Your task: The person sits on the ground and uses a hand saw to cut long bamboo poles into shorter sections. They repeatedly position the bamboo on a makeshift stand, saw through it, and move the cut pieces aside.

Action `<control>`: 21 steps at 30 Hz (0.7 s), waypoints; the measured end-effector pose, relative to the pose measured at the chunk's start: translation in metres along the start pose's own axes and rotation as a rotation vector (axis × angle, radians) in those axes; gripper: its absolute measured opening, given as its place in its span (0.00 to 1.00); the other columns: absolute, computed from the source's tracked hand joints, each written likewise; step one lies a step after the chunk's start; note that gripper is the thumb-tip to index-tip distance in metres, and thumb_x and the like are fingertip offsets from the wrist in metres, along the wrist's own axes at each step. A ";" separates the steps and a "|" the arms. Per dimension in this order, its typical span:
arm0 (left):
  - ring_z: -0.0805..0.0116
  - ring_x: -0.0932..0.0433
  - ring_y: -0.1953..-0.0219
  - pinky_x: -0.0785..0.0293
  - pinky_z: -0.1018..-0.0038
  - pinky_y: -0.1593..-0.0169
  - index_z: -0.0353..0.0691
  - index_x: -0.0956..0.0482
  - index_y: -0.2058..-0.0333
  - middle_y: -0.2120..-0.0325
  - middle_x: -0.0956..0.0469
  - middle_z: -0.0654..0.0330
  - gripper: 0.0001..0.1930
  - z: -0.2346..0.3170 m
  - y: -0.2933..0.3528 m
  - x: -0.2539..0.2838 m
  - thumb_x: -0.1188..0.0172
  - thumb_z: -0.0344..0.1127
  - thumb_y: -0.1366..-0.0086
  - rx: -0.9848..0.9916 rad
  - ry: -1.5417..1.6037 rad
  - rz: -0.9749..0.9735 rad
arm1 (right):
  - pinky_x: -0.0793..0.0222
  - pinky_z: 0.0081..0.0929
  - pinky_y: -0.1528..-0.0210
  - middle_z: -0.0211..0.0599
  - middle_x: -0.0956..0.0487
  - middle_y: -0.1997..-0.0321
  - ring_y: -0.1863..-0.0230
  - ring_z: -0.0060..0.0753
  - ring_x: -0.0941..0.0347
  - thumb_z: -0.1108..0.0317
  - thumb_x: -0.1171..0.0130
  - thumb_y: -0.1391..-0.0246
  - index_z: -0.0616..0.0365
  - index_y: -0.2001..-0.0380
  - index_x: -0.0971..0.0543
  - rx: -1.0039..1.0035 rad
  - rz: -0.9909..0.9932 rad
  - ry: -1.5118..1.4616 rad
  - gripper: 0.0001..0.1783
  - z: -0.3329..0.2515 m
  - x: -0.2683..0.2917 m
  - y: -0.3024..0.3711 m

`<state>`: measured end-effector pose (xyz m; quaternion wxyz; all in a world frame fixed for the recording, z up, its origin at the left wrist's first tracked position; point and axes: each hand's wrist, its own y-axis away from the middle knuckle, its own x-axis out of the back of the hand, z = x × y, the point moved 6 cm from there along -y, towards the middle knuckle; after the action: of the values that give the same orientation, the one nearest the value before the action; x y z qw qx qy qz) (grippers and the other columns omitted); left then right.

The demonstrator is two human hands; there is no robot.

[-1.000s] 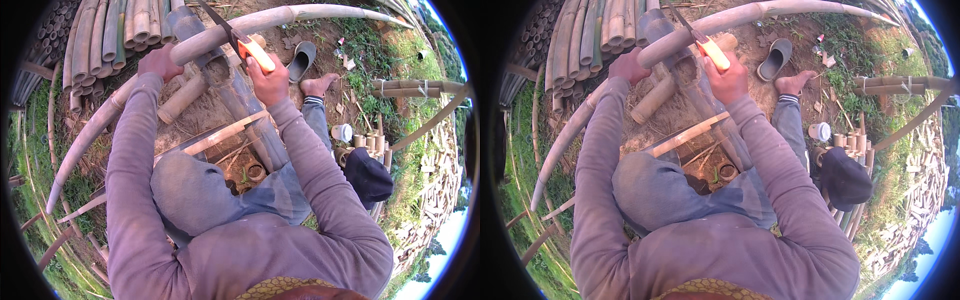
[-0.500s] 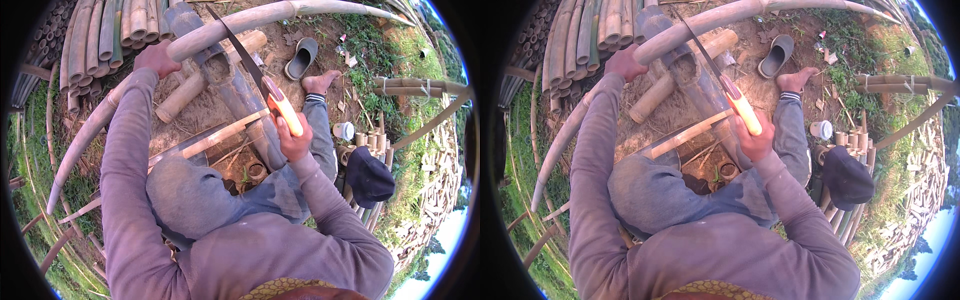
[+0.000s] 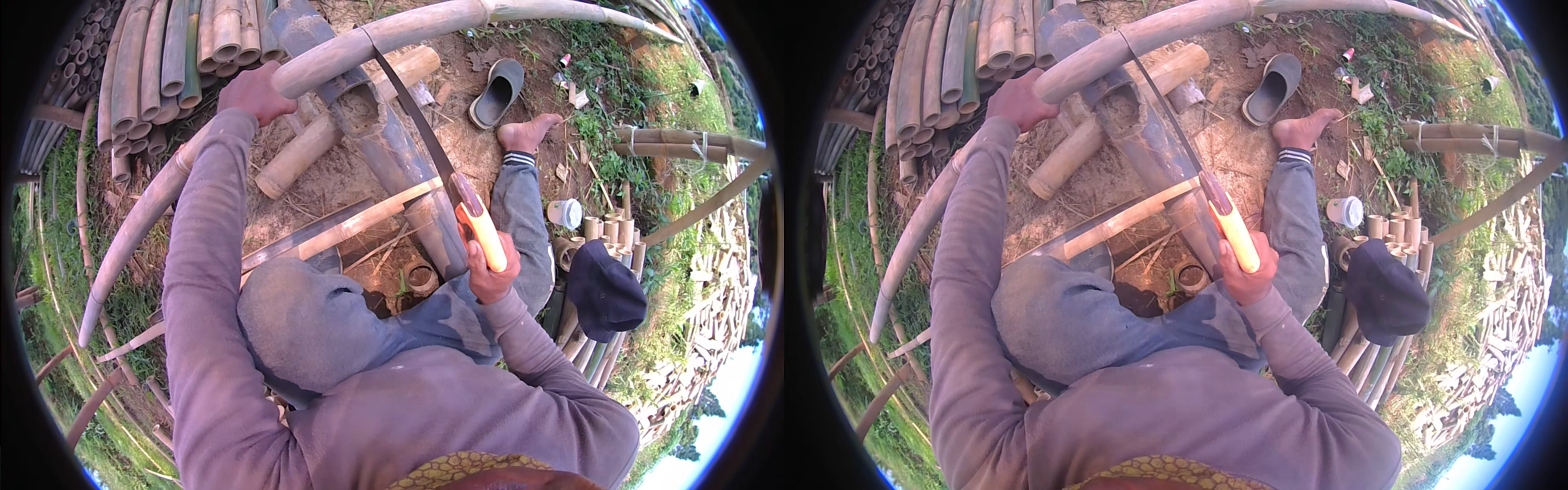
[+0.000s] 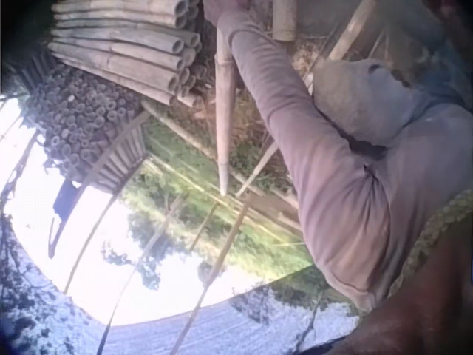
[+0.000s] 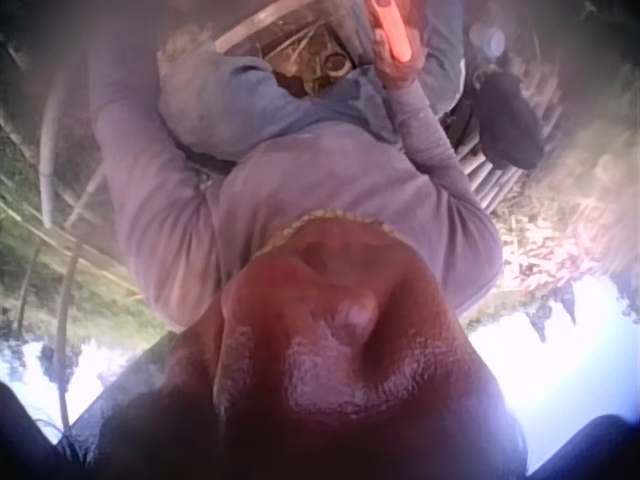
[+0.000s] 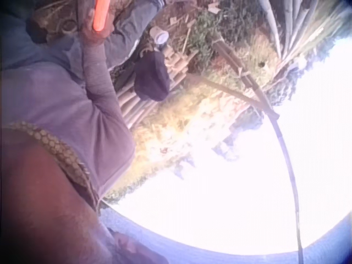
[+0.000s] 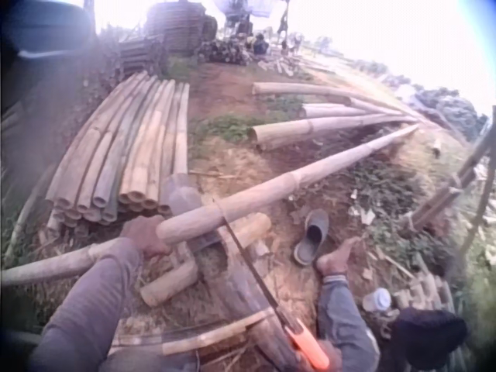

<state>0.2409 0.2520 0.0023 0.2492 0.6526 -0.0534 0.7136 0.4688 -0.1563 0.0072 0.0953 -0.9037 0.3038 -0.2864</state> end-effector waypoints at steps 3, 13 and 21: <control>0.48 0.15 0.50 0.20 0.54 0.46 0.54 0.22 0.41 0.53 0.13 0.51 0.36 0.005 0.002 0.004 0.29 0.53 0.51 0.023 -0.027 0.031 | 0.23 0.31 0.67 0.42 0.15 0.69 0.72 0.32 0.17 0.72 0.30 0.40 0.63 0.58 0.18 -0.017 0.004 -0.143 0.09 0.024 -0.054 -0.074; 0.48 0.15 0.48 0.20 0.55 0.44 0.54 0.22 0.41 0.51 0.14 0.50 0.36 -0.001 0.006 0.008 0.28 0.54 0.52 0.033 -0.013 0.004 | 0.24 0.30 0.68 0.39 0.17 0.72 0.74 0.29 0.20 0.70 0.30 0.39 0.62 0.59 0.19 -0.085 0.009 -0.086 0.10 -0.015 -0.059 -0.096; 0.49 0.15 0.48 0.19 0.55 0.45 0.52 0.22 0.41 0.52 0.14 0.50 0.36 0.011 0.008 0.009 0.29 0.54 0.51 0.031 -0.010 0.017 | 0.23 0.32 0.68 0.43 0.16 0.71 0.72 0.36 0.16 0.72 0.29 0.42 0.64 0.60 0.19 0.003 0.051 -0.117 0.10 0.005 -0.061 -0.094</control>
<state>0.2472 0.2433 0.0142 0.2327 0.6595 -0.0491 0.7131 0.4781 -0.0448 0.0079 0.1213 -0.9108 0.3201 -0.2308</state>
